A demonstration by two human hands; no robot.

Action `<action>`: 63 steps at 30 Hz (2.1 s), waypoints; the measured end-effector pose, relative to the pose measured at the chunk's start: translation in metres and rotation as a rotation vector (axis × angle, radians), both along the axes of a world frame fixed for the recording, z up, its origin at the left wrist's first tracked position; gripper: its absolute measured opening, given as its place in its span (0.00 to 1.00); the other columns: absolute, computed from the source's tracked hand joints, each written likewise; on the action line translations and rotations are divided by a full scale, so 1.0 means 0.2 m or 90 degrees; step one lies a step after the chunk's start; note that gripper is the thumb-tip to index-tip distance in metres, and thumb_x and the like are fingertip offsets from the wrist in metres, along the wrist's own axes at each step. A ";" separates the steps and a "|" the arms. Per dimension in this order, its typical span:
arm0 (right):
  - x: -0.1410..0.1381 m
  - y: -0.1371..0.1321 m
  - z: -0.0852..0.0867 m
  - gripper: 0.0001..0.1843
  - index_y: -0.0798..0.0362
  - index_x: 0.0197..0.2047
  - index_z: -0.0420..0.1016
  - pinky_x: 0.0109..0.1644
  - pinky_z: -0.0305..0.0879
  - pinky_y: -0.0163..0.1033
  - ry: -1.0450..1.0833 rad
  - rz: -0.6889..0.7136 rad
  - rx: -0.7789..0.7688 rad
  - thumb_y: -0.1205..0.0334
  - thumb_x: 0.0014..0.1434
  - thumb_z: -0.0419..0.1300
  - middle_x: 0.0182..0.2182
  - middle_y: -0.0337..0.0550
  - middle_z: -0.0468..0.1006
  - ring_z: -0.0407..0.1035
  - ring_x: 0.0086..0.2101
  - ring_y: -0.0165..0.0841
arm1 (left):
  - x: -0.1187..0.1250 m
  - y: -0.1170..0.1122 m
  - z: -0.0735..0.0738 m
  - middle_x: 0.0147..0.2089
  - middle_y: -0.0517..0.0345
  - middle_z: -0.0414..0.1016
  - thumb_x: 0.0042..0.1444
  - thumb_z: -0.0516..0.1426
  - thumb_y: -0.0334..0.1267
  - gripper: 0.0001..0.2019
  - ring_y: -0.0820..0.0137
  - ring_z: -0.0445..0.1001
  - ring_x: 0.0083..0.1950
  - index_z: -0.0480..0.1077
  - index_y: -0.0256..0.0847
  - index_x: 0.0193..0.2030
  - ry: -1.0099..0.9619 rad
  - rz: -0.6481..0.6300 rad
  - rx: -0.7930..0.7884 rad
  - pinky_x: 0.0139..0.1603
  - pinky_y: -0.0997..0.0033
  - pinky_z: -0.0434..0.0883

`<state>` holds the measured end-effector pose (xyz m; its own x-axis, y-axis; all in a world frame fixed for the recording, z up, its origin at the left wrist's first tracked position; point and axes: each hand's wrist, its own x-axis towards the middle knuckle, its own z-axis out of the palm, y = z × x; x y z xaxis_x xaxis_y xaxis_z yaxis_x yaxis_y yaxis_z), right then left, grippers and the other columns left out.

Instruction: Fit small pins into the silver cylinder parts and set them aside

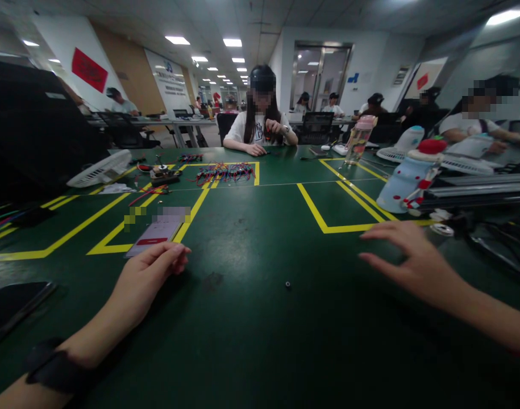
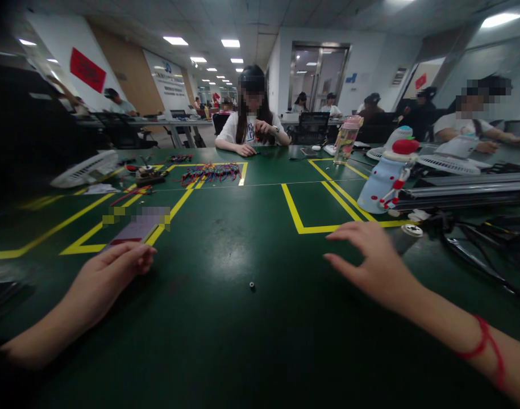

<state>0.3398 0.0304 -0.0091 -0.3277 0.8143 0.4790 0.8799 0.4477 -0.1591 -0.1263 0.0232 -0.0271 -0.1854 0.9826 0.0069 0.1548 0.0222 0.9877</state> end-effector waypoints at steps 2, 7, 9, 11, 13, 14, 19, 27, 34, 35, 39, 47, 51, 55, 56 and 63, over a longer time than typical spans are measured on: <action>-0.27 -0.02 -0.01 0.19 0.47 0.49 0.73 0.52 0.63 0.45 0.046 0.156 -0.169 0.49 0.56 0.60 0.49 0.45 0.70 0.64 0.49 0.35 | -0.02 0.01 -0.02 0.32 0.60 0.74 0.52 0.63 0.41 0.08 0.72 0.68 0.33 0.76 0.39 0.35 -0.060 0.022 0.005 0.34 0.75 0.68; -0.65 -0.02 -0.05 0.13 0.47 0.42 0.77 0.49 0.62 0.41 0.068 0.287 -0.280 0.50 0.58 0.59 0.41 0.42 0.74 0.65 0.43 0.31 | -0.06 0.03 -0.07 0.34 0.58 0.76 0.46 0.67 0.42 0.11 0.73 0.70 0.34 0.76 0.38 0.33 -0.157 0.045 0.011 0.33 0.78 0.69; -0.62 -0.01 -0.02 0.11 0.48 0.39 0.77 0.47 0.63 0.40 0.078 0.284 -0.274 0.54 0.60 0.56 0.39 0.41 0.75 0.66 0.40 0.29 | -0.06 0.03 -0.07 0.34 0.58 0.76 0.46 0.67 0.42 0.11 0.73 0.70 0.33 0.77 0.39 0.34 -0.155 0.042 0.007 0.33 0.78 0.69; -0.49 0.00 0.03 0.12 0.49 0.41 0.77 0.46 0.64 0.38 0.100 0.230 -0.227 0.54 0.61 0.54 0.39 0.41 0.75 0.68 0.40 0.29 | -0.06 0.03 -0.07 0.34 0.58 0.75 0.47 0.67 0.43 0.11 0.74 0.70 0.33 0.77 0.38 0.34 -0.148 0.037 0.008 0.33 0.78 0.69; -0.26 0.01 0.09 0.14 0.49 0.42 0.76 0.46 0.64 0.38 0.102 0.100 -0.122 0.52 0.61 0.54 0.41 0.42 0.75 0.68 0.41 0.31 | -0.05 0.03 -0.07 0.33 0.58 0.75 0.47 0.66 0.43 0.11 0.74 0.70 0.32 0.77 0.38 0.34 -0.137 0.034 0.012 0.32 0.78 0.69; -0.13 0.02 0.12 0.15 0.49 0.43 0.76 0.46 0.64 0.39 0.082 0.015 -0.064 0.51 0.61 0.53 0.41 0.43 0.76 0.69 0.41 0.32 | -0.05 0.04 -0.06 0.33 0.59 0.75 0.47 0.66 0.44 0.12 0.74 0.70 0.32 0.77 0.38 0.34 -0.130 0.034 0.013 0.32 0.78 0.69; 0.48 0.06 0.18 0.18 0.50 0.42 0.78 0.45 0.61 0.43 -0.051 -0.351 0.007 0.51 0.55 0.54 0.46 0.47 0.75 0.67 0.43 0.39 | -0.03 0.04 -0.04 0.33 0.58 0.75 0.44 0.67 0.45 0.14 0.73 0.70 0.32 0.77 0.38 0.33 -0.126 0.053 -0.010 0.33 0.78 0.69; 0.64 0.08 0.16 0.25 0.45 0.45 0.78 0.36 0.60 0.43 0.125 -0.636 -0.185 0.41 0.49 0.59 0.39 0.46 0.78 0.68 0.33 0.39 | -0.04 0.03 -0.05 0.34 0.59 0.75 0.45 0.67 0.46 0.14 0.73 0.70 0.33 0.77 0.40 0.34 -0.135 0.041 -0.016 0.33 0.79 0.70; 0.61 0.08 0.16 0.30 0.47 0.42 0.80 0.38 0.60 0.44 0.150 -0.588 -0.181 0.36 0.44 0.58 0.39 0.47 0.78 0.68 0.34 0.41 | -0.04 0.03 -0.07 0.35 0.59 0.75 0.47 0.66 0.47 0.13 0.74 0.70 0.34 0.77 0.40 0.35 -0.121 0.034 -0.015 0.34 0.80 0.70; 0.61 0.07 0.16 0.31 0.47 0.43 0.80 0.38 0.60 0.44 0.153 -0.601 -0.174 0.36 0.43 0.58 0.38 0.47 0.77 0.68 0.34 0.41 | -0.04 0.03 -0.06 0.35 0.59 0.75 0.47 0.66 0.47 0.13 0.74 0.70 0.34 0.76 0.40 0.35 -0.119 0.036 -0.017 0.35 0.80 0.70; 0.58 0.07 0.17 0.31 0.47 0.42 0.79 0.38 0.60 0.45 0.150 -0.617 -0.173 0.35 0.41 0.59 0.37 0.46 0.77 0.67 0.33 0.40 | -0.04 0.02 -0.06 0.34 0.60 0.75 0.46 0.66 0.47 0.14 0.74 0.70 0.33 0.76 0.40 0.34 -0.117 0.038 -0.017 0.34 0.80 0.70; 0.58 0.08 0.15 0.35 0.48 0.40 0.80 0.37 0.60 0.45 0.150 -0.575 -0.164 0.32 0.36 0.57 0.36 0.46 0.77 0.67 0.33 0.41 | -0.04 0.03 -0.06 0.34 0.60 0.75 0.47 0.66 0.46 0.13 0.74 0.70 0.33 0.77 0.41 0.35 -0.116 0.034 -0.021 0.34 0.80 0.70; 0.57 0.07 0.16 0.35 0.49 0.42 0.79 0.38 0.61 0.46 0.166 -0.577 -0.178 0.33 0.38 0.58 0.39 0.49 0.77 0.67 0.34 0.42 | -0.03 0.02 -0.05 0.33 0.60 0.76 0.48 0.66 0.45 0.11 0.74 0.70 0.33 0.77 0.40 0.34 -0.118 0.037 -0.013 0.34 0.79 0.69; 0.54 0.07 0.16 0.32 0.49 0.43 0.78 0.40 0.61 0.46 0.196 -0.568 -0.167 0.36 0.39 0.60 0.41 0.49 0.76 0.68 0.36 0.43 | -0.05 0.02 -0.06 0.34 0.60 0.75 0.50 0.65 0.43 0.10 0.74 0.71 0.33 0.77 0.40 0.35 -0.110 0.023 -0.012 0.34 0.78 0.69; 0.53 0.07 0.16 0.31 0.50 0.42 0.78 0.40 0.62 0.46 0.201 -0.572 -0.160 0.37 0.39 0.60 0.40 0.49 0.76 0.68 0.36 0.43 | -0.05 0.02 -0.06 0.34 0.59 0.75 0.51 0.64 0.44 0.10 0.73 0.71 0.33 0.77 0.40 0.35 -0.107 0.023 -0.013 0.34 0.77 0.69; 0.53 0.06 0.15 0.29 0.51 0.42 0.79 0.44 0.62 0.48 0.200 -0.579 -0.169 0.39 0.42 0.59 0.41 0.49 0.77 0.69 0.39 0.45 | -0.04 0.02 -0.07 0.34 0.60 0.75 0.50 0.65 0.45 0.11 0.73 0.71 0.33 0.77 0.40 0.35 -0.107 0.018 -0.012 0.35 0.77 0.69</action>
<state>0.4465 0.0430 0.0203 0.5835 0.7861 0.2038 0.7718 -0.4588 -0.4402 -0.1351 0.0278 -0.0406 -0.2101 0.9766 -0.0452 -0.0128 0.0435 0.9990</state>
